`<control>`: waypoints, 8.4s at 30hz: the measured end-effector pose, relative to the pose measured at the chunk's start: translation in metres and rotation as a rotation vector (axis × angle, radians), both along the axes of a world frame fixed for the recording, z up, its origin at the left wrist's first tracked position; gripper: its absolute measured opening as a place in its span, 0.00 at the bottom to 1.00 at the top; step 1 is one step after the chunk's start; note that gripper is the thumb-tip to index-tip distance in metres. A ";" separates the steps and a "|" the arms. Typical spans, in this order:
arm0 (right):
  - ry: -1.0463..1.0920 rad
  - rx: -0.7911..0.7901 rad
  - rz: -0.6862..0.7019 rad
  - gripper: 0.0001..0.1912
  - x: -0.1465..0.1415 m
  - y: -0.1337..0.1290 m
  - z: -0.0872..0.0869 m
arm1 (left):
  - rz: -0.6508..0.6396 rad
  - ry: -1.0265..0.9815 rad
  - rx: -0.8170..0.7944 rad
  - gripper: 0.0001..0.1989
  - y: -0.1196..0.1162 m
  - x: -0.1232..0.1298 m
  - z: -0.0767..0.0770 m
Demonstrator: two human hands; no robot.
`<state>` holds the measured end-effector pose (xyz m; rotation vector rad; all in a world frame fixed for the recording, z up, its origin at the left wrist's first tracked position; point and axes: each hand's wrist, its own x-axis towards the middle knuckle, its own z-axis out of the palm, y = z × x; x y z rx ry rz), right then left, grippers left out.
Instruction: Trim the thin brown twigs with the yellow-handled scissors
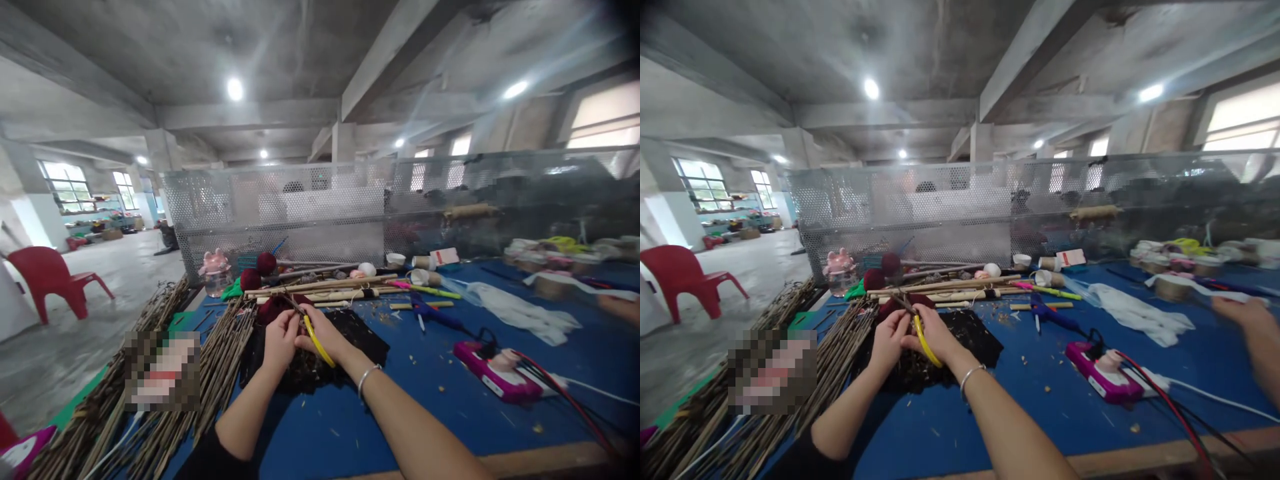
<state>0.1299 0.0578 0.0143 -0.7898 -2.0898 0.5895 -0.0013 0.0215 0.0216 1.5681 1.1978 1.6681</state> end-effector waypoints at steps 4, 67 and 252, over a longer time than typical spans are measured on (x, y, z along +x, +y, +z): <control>-0.062 0.029 -0.025 0.43 0.006 0.000 -0.002 | -0.041 0.027 -0.025 0.14 -0.001 0.000 -0.007; 0.003 -0.040 -0.037 0.25 -0.004 -0.016 -0.007 | 0.061 -0.089 -0.025 0.10 -0.007 0.001 -0.011; -0.096 -0.027 -0.164 0.27 0.001 -0.008 -0.007 | -0.003 -0.041 -0.130 0.14 -0.003 -0.003 -0.014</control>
